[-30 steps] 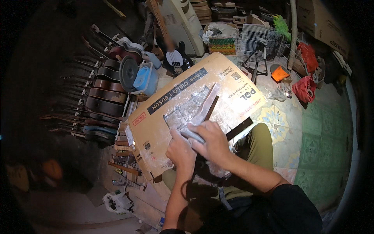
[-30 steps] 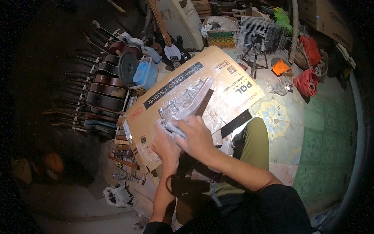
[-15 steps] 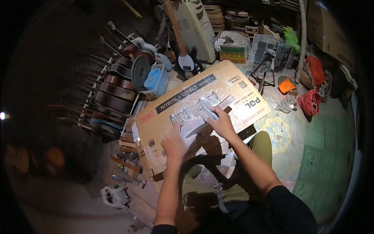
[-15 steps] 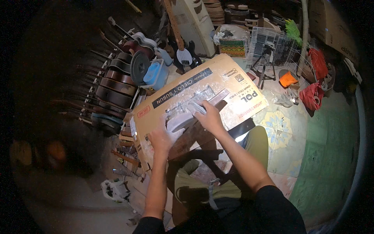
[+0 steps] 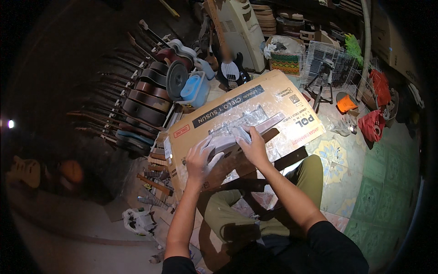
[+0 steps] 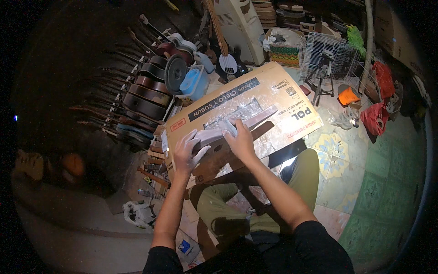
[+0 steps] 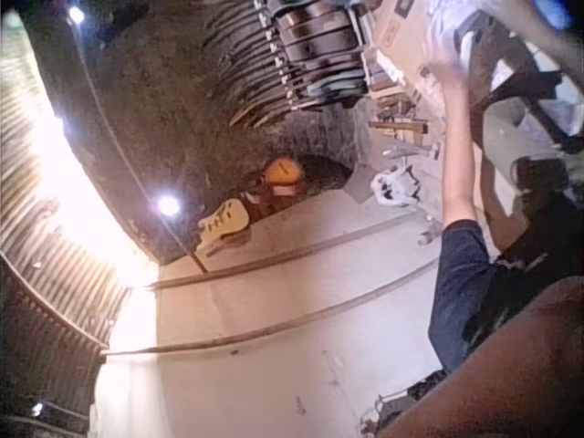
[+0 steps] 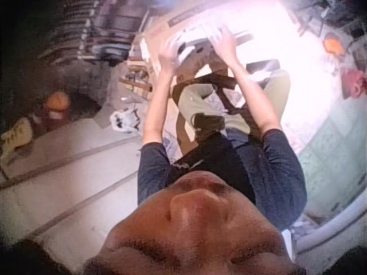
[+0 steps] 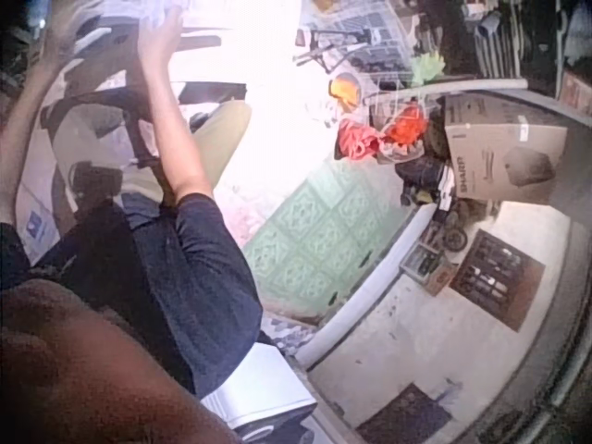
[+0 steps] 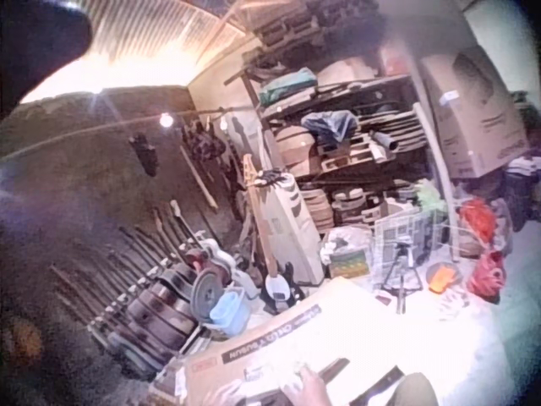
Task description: The person sands the surface and edges of a wooden guitar body using a sanding block, frequently turning the body over to reach different sides.
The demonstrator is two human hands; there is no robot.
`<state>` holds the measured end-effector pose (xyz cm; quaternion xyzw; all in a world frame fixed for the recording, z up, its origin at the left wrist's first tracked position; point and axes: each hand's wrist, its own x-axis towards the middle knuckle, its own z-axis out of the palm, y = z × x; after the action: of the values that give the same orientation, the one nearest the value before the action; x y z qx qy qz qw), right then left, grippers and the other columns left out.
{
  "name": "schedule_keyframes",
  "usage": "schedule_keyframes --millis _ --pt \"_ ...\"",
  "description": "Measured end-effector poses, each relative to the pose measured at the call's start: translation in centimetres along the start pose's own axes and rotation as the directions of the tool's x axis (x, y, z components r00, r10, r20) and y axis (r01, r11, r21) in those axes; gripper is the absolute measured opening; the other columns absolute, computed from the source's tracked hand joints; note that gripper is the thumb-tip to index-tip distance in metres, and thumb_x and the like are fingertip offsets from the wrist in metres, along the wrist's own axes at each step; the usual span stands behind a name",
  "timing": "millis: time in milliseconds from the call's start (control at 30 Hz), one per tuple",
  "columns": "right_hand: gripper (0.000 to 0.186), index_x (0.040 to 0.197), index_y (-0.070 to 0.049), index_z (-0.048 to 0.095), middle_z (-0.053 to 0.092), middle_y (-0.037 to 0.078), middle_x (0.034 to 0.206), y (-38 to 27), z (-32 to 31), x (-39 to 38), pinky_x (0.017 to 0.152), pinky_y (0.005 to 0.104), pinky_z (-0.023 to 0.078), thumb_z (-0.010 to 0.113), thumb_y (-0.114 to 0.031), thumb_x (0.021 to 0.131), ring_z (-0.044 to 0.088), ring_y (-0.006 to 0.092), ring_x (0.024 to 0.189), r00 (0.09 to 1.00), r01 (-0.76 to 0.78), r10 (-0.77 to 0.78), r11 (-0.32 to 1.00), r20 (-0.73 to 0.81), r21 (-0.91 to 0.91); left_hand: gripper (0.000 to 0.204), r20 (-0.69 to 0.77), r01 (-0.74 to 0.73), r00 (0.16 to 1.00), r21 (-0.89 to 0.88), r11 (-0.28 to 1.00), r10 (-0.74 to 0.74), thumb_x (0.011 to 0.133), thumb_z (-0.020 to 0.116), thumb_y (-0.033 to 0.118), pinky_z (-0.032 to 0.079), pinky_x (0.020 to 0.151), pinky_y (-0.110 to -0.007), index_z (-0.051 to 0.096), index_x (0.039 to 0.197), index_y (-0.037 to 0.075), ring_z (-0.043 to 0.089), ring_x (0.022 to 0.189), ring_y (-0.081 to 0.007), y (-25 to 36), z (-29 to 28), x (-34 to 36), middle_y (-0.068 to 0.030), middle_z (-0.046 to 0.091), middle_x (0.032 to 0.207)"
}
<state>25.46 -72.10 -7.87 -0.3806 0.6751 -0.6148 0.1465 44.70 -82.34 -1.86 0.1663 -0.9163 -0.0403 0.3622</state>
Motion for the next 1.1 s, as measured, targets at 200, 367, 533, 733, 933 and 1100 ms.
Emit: schedule_keyframes --millis 200,367,533,733,933,1100 --pt "0.044 0.128 -0.005 0.058 0.063 0.026 0.116 -0.4 0.6 -0.7 0.095 0.0472 0.049 0.072 -0.019 0.089 0.061 0.0448 0.109 1.0 0.023 -0.023 0.999 -0.005 -0.022 0.048 0.15 -0.036 0.989 0.227 0.973 0.002 0.077 0.085 0.029 0.052 0.093 -0.043 0.071 0.121 0.016 0.066 0.112 -0.0318 1.6 -1.2 0.5 -0.0114 0.068 0.128" --pt "0.045 0.129 -0.005 0.058 0.063 0.026 0.116 -0.6 1.0 -0.9 0.096 0.0474 0.048 0.072 -0.019 0.089 0.061 0.0447 0.11 0.999 0.042 -0.042 0.999 0.024 -0.004 0.049 0.004 -0.016 1.0 0.13 0.991 0.015 0.075 0.087 0.032 0.055 0.087 -0.044 0.07 0.114 0.008 0.07 0.101 -0.0345 -0.2 -0.9 -1.0 -0.0166 0.072 0.115" --pt "0.045 0.129 -0.004 0.058 0.063 0.025 0.115 -0.7 1.2 -1.6 0.095 0.047 0.048 0.072 -0.019 0.089 0.06 0.0443 0.11 0.998 0.05 -0.049 0.999 0.049 -0.012 0.055 -0.067 0.359 0.933 0.085 0.929 -0.355 0.071 0.091 0.037 0.057 0.079 -0.044 0.066 0.106 0.002 0.071 0.091 -0.0389 2.2 -1.1 -1.3 -0.0213 0.072 0.101" --pt "0.044 0.127 -0.003 0.06 0.063 0.025 0.113 -0.4 1.0 -1.4 0.094 0.0461 0.049 0.072 -0.019 0.089 0.062 0.0428 0.107 0.996 0.081 -0.079 0.996 0.042 -0.032 0.056 0.091 0.502 0.845 0.204 0.84 -0.527 0.073 0.088 0.039 0.055 0.074 -0.05 0.062 0.104 0.0 0.069 0.085 -0.0427 3.2 -1.9 -1.3 -0.0223 0.07 0.095" --pt "0.042 0.124 -0.003 0.063 0.064 0.023 0.105 -1.4 -1.4 -0.7 0.087 0.0447 0.051 0.073 -0.018 0.086 0.063 0.0408 0.1 0.995 0.064 -0.052 0.988 0.086 -0.139 0.048 0.334 0.447 0.828 0.093 0.89 -0.451 0.077 0.081 0.032 0.055 0.073 -0.051 0.063 0.11 0.002 0.07 0.087 -0.0432 4.2 -1.1 -0.4 -0.0255 0.07 0.091" --pt "0.041 0.118 -0.003 0.067 0.063 0.02 0.101 -4.1 -3.0 -2.6 0.089 0.0443 0.049 0.077 -0.018 0.082 0.06 0.0392 0.099 0.992 0.006 0.004 0.997 0.129 -0.077 0.039 0.332 0.393 0.854 0.092 0.915 -0.401 0.081 0.076 0.031 0.053 0.065 -0.054 0.059 0.103 0.003 0.068 0.077 -0.0449 6.3 -0.9 0.3 -0.0235 0.07 0.09"
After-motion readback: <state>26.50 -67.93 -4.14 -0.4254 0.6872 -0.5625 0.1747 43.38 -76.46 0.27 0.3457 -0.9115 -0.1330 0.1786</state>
